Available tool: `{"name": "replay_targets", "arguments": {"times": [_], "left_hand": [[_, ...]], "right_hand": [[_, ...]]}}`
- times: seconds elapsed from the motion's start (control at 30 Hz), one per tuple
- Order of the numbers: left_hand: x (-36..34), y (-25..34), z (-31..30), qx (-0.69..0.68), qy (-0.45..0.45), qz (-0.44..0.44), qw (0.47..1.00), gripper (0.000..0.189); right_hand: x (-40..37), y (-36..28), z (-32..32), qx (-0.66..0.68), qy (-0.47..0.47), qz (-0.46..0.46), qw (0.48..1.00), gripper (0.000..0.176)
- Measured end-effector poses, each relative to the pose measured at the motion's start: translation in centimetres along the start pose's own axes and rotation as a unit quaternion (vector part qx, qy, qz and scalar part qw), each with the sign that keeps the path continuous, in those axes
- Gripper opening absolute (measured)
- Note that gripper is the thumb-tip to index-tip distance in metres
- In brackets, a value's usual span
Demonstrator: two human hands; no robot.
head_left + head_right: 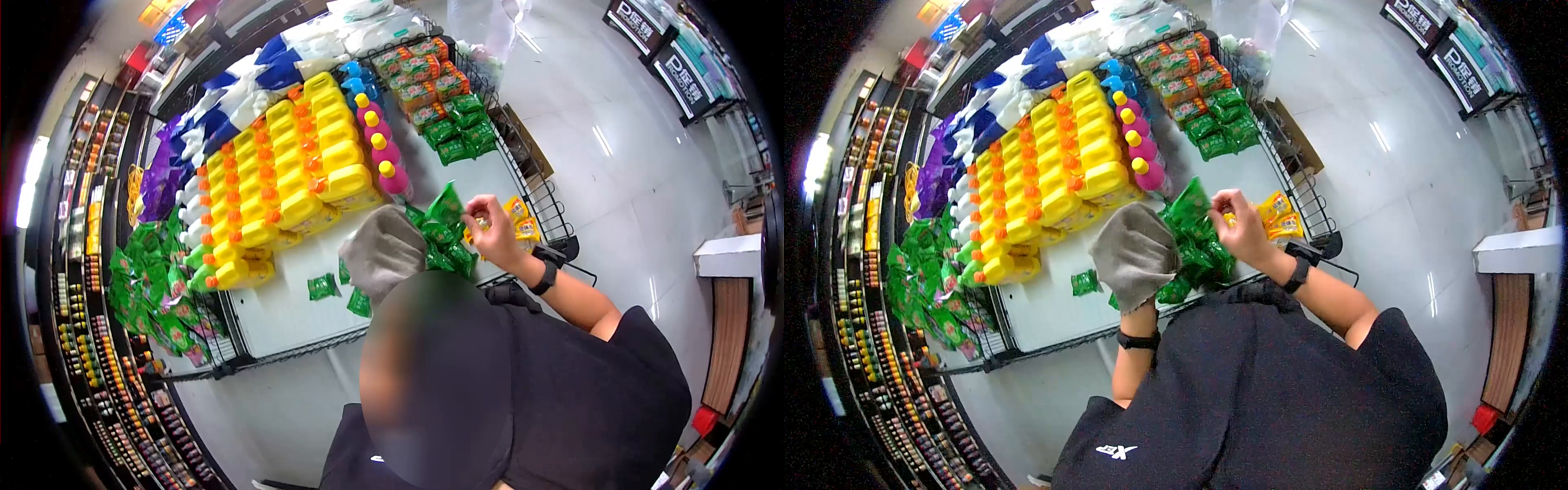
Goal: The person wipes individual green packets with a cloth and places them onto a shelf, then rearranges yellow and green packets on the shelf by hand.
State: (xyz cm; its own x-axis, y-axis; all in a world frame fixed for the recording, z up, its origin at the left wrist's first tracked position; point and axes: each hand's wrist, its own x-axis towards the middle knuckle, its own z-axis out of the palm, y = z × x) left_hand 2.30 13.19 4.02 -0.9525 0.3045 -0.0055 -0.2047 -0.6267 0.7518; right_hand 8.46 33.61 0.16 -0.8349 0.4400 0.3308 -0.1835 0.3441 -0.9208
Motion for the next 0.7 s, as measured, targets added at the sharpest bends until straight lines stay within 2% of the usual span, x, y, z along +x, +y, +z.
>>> {"name": "replay_targets", "arguments": {"times": [0.03, 0.07, 0.1, 0.13, 0.17, 0.2, 0.23, 0.27, 0.33, 0.37, 0.47, 0.5, 0.6, 0.63, 0.7], "left_hand": [[-0.2, -0.3, 0.3, 0.190, -0.006, 0.068, 0.980, 0.047], [-0.6, -0.1, 1.2, 0.391, -0.042, 0.173, 0.903, 0.050], [-1.0, 0.1, 2.1, 0.560, -0.032, 0.289, 0.776, 0.053], [-1.5, -0.6, 1.9, 0.453, -0.054, 0.258, 0.852, 0.048], [-1.6, -1.3, 2.0, 0.156, -0.040, 0.068, 0.985, 0.045], [-1.6, -1.8, 2.1, -0.163, -0.021, -0.132, 0.978, 0.042], [-1.5, -3.1, 0.1, 0.025, -0.066, -0.081, 0.994, 0.041], [-1.3, -3.2, -0.4, 0.210, -0.091, -0.020, 0.973, 0.042], [-1.6, -2.5, 0.0, 0.005, -0.067, -0.160, 0.985, 0.048], [-1.9, -2.9, -0.8, 0.032, -0.016, -0.185, 0.982, 0.048], [-2.5, -1.4, -0.2, 0.005, -0.037, -0.209, 0.977, 0.044], [-2.4, -0.5, 0.2, 0.050, -0.031, -0.208, 0.976, 0.038], [-1.8, -0.7, -1.6, 0.106, -0.034, -0.178, 0.978, 0.030], [-1.8, -0.9, -1.2, 0.067, -0.014, -0.171, 0.983, 0.032], [-1.9, -2.0, -2.2, 0.161, -0.018, -0.081, 0.983, 0.027]], "right_hand": [[-0.2, -2.6, 0.2, 0.002, -0.023, -0.038, 0.999, 0.028], [-0.2, -4.4, 0.4, -0.032, -0.065, -0.089, 0.993, 0.030], [-0.3, -5.1, 0.7, -0.083, -0.109, -0.159, 0.978, 0.029], [-0.4, -5.5, 1.1, -0.133, -0.151, -0.228, 0.953, 0.028], [-1.0, -5.7, 1.9, -0.161, -0.140, -0.239, 0.947, 0.026], [-1.7, -5.7, 2.4, -0.189, -0.128, -0.249, 0.941, 0.024], [-2.0, -5.2, 2.4, -0.220, -0.144, -0.250, 0.932, 0.027], [-1.9, -5.8, 2.4, -0.217, -0.135, -0.245, 0.935, 0.029], [-1.5, -7.3, 2.3, -0.212, -0.116, -0.232, 0.942, 0.035], [-1.6, -7.0, 2.1, -0.218, -0.127, -0.218, 0.943, 0.049], [-2.3, -7.0, 2.9, -0.107, -0.115, -0.177, 0.972, 0.058], [-2.8, -6.7, 2.9, -0.098, -0.133, -0.157, 0.974, 0.070], [-3.9, -6.1, 3.7, -0.033, -0.189, -0.036, 0.981, 0.071], [-3.9, -6.4, 3.9, 0.059, -0.203, 0.032, 0.977, 0.069], [-3.7, -6.7, 3.6, 0.084, -0.232, 0.071, 0.966, 0.065]]}}
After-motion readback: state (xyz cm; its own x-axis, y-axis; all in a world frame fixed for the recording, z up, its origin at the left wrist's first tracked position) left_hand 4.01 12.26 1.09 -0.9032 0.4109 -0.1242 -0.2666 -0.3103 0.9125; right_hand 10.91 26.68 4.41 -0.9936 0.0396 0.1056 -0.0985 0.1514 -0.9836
